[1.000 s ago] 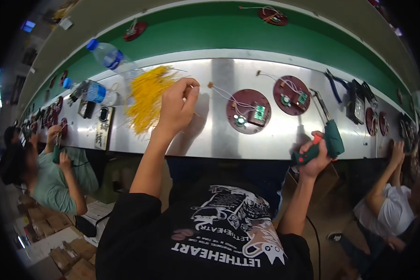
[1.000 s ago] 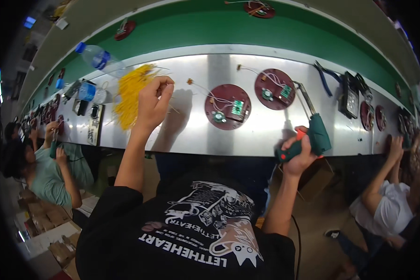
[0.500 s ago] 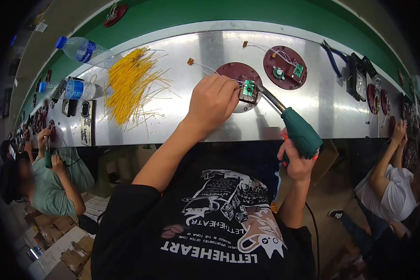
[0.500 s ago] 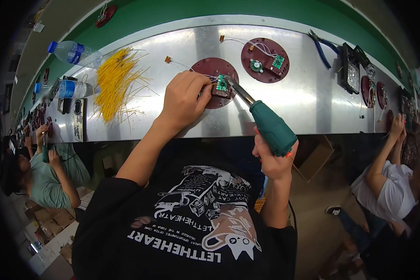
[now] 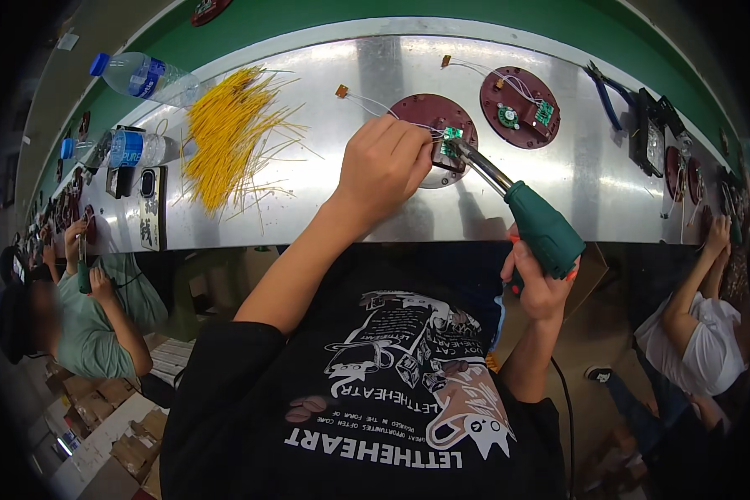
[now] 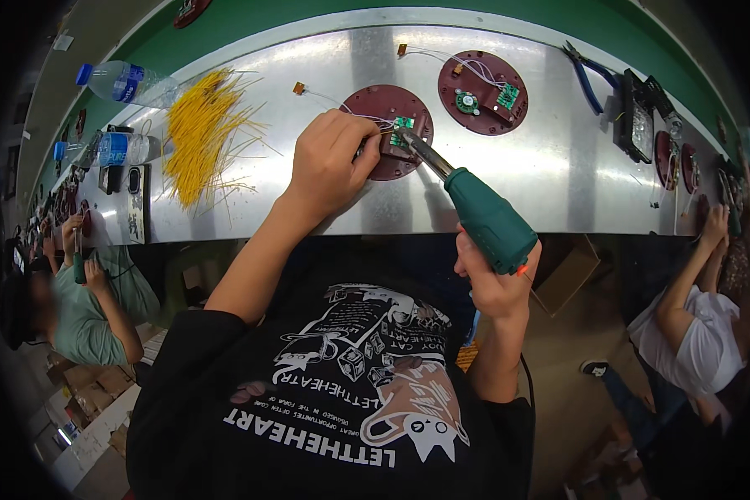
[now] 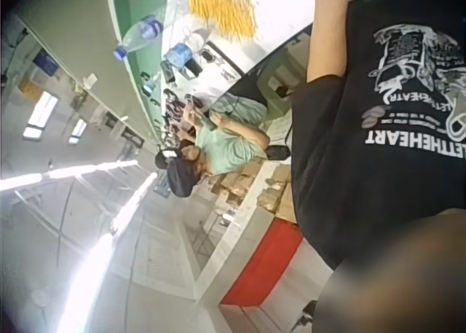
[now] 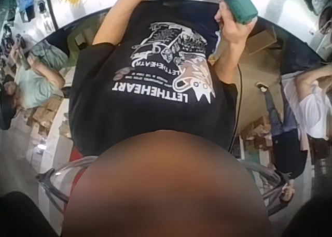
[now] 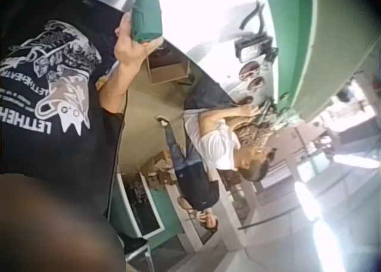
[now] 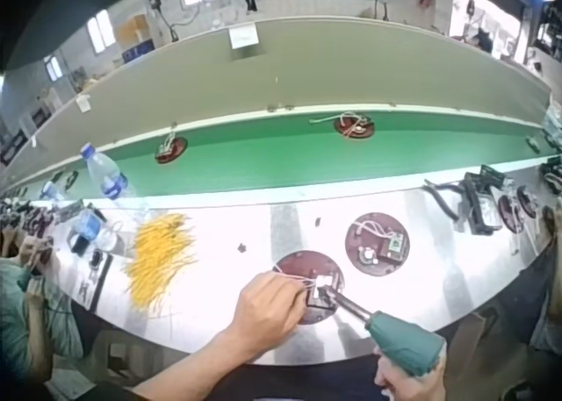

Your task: Soldering wires onto circuit boards on a factory assembly line.

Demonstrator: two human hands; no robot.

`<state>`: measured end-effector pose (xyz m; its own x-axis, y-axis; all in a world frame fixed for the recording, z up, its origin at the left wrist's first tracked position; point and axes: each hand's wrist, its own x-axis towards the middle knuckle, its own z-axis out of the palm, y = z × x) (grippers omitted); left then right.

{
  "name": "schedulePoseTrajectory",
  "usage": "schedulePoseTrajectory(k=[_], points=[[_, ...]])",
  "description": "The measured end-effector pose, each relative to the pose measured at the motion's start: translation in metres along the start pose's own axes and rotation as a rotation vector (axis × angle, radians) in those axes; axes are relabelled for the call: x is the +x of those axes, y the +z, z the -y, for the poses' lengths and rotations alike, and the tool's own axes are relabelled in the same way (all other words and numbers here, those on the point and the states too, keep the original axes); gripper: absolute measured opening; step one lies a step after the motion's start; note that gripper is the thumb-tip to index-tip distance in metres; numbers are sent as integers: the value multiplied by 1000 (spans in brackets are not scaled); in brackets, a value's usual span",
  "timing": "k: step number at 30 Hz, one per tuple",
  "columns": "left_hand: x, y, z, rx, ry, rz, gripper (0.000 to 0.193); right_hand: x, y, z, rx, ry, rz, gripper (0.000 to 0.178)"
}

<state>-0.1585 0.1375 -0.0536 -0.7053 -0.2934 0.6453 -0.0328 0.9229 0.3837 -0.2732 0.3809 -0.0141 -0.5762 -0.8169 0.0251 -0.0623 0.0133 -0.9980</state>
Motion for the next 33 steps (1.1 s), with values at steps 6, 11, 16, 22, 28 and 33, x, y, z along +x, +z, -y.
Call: schedulePoseTrajectory(k=[6, 11, 16, 22, 28, 33], points=[[-1, 1, 1, -13, -3, -1, 13, 1, 2, 3, 1, -14, -15, 31], [-2, 3, 5, 9, 18, -25, 12, 4, 3, 6, -5, 0, -7, 30], [-2, 4, 6, 19, 20, -11, 11, 3, 1, 2, 0, 69, -24, 30], [-1, 8, 1, -2, 32, -34, 11, -2, 2, 5, 47, 56, -105, 31], [-3, 4, 4, 26, 15, 0, 13, -4, 4, 11, 56, -13, -171, 34], [-4, 3, 4, 30, 18, 5, 14, -10, 2, 28, -7, -87, -214, 37]])
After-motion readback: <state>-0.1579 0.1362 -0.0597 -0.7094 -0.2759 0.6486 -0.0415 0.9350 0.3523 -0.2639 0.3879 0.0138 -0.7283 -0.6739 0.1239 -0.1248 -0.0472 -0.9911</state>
